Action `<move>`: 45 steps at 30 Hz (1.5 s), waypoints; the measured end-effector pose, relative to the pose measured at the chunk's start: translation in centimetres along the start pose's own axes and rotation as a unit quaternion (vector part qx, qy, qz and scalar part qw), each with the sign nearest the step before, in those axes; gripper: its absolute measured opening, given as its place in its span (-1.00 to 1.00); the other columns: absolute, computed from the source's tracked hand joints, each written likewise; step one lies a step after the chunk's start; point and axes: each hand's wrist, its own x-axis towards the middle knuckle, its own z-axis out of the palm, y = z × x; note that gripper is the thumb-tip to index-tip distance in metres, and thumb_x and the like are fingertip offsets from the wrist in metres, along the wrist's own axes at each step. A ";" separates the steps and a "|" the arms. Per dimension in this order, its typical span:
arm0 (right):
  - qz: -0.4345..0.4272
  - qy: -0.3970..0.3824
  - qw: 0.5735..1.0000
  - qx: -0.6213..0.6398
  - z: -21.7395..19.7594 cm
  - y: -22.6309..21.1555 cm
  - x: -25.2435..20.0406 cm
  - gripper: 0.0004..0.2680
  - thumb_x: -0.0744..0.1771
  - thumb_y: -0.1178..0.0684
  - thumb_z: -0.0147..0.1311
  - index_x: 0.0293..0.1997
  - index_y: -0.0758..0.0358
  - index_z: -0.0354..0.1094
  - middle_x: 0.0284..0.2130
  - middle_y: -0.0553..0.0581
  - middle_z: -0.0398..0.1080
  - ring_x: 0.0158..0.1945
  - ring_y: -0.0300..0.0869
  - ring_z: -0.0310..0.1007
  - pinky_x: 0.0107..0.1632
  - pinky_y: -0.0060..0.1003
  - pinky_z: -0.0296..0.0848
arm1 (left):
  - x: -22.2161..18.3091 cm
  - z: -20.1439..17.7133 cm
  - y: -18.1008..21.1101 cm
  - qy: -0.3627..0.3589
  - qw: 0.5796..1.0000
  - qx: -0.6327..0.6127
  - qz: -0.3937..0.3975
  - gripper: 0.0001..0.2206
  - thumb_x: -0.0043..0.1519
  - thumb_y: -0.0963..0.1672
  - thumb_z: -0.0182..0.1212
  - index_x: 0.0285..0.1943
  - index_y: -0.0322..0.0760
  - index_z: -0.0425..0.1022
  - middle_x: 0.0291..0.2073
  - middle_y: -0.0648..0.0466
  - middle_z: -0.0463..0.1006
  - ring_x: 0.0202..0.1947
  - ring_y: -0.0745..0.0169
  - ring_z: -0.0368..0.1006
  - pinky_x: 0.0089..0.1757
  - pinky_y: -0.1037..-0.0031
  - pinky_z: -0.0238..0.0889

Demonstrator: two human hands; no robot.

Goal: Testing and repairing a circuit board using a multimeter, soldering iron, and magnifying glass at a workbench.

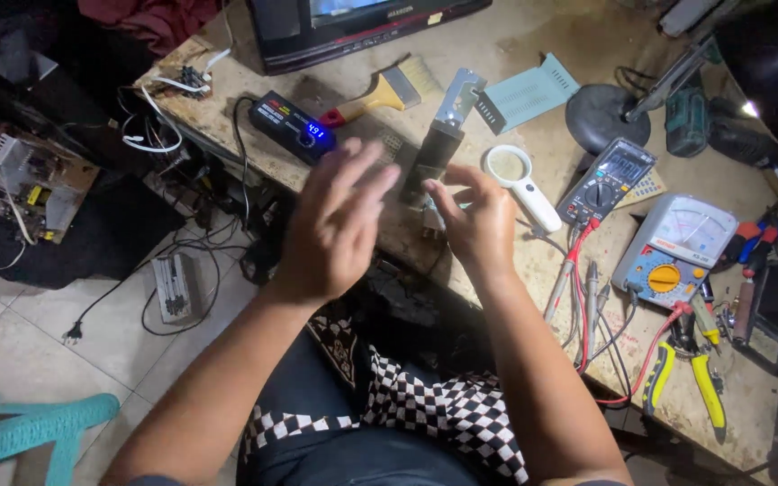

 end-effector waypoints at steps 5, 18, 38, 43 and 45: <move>-0.020 0.064 0.996 -0.050 1.2 1.0 -0.8 -0.86 0.32 -0.12 0.30 -0.21 0.04 0.57 -0.40 0.03 0.59 -0.32 -0.09 0.59 -0.26 -0.21 0.54 | 6.1 4.1 -2.9 -0.097 0.992 -0.028 0.070 -0.70 0.37 -0.25 0.10 0.28 -0.23 0.48 0.29 -0.03 0.42 0.28 -0.05 0.37 0.25 0.19 0.27; -0.069 0.022 0.996 -0.057 1.8 0.6 -1.8 -0.90 0.31 0.03 0.27 -0.21 0.18 0.51 -0.39 0.14 0.56 -0.34 0.01 0.59 -0.33 -0.10 0.57 | 5.8 6.9 -4.3 -0.099 0.994 -0.046 0.004 -0.80 0.32 -0.20 0.25 0.09 -0.14 0.64 0.03 0.06 0.64 0.09 0.14 0.55 0.07 0.41 0.47; -0.220 0.105 0.970 -0.007 1.3 -2.2 -3.9 -0.91 0.25 0.24 0.29 -0.32 0.14 0.48 -0.42 0.05 0.54 -0.50 -0.07 0.49 -0.51 -0.29 0.45 | 7.1 4.6 -2.5 -0.147 0.974 -0.148 -0.083 -0.79 0.43 -0.09 -0.01 0.10 -0.21 0.50 -0.05 -0.05 0.65 0.03 -0.07 0.57 0.04 0.19 0.46; -0.241 0.137 0.961 0.011 -1.5 -2.8 0.8 -0.88 0.26 0.29 0.33 -0.28 0.20 0.48 -0.42 0.04 0.53 -0.43 -0.16 0.49 -0.50 -0.41 0.43 | 9.0 2.0 -3.0 -0.246 0.937 -0.216 -0.124 -0.56 0.45 0.14 -0.37 0.16 -0.09 0.32 -0.07 -0.07 0.64 0.10 -0.15 0.53 0.07 0.04 0.39; -0.237 0.127 0.962 0.037 -2.4 -3.6 2.0 -0.91 0.27 0.27 0.33 -0.31 0.21 0.49 -0.40 0.07 0.52 -0.40 -0.14 0.44 -0.46 -0.36 0.46 | 9.6 1.7 -3.0 -0.277 0.922 -0.250 -0.099 -0.41 0.32 0.28 -0.23 0.14 -0.14 0.31 -0.08 -0.20 0.64 0.04 -0.26 0.55 0.02 -0.09 0.38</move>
